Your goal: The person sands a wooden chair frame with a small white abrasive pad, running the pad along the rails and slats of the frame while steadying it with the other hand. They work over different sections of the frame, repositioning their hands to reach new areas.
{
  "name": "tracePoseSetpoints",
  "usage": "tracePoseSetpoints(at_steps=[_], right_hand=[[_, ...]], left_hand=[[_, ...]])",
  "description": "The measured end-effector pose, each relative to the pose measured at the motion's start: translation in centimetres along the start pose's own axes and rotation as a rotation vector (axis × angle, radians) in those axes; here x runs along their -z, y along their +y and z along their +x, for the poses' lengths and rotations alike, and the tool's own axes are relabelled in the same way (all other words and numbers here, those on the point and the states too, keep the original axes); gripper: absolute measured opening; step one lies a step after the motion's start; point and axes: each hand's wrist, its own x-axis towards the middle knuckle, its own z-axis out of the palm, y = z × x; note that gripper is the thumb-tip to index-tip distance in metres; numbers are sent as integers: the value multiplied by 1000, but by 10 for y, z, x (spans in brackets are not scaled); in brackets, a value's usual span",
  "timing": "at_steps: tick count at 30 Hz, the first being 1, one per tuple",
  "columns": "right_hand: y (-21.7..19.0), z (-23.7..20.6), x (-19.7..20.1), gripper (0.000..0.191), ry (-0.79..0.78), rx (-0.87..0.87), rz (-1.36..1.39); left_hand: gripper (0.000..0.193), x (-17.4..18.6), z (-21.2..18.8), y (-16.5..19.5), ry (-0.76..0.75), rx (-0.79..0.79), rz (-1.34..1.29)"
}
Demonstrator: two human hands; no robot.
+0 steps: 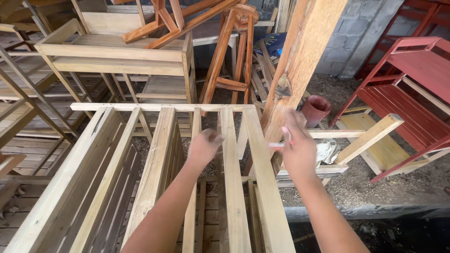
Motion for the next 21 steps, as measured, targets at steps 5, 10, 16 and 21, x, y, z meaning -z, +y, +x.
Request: tracePoseSetpoints(at_steps=[5,10,16,21], right_hand=[[0,-65,-52,58,-428,-48,12],[22,-101,-109,62,-680,151,-445],[39,-167,-105,63,-514,310,-475],[33,-221,-105,75,-256,577,-589]], left_hand=[[36,-11,-27,-56,52,-75,640],[21,-26,-36,-65,-147,-169,998],[30,-13,-40,-59,-19,-214,703],[29,-11,-42,-55,-66,-197,680]])
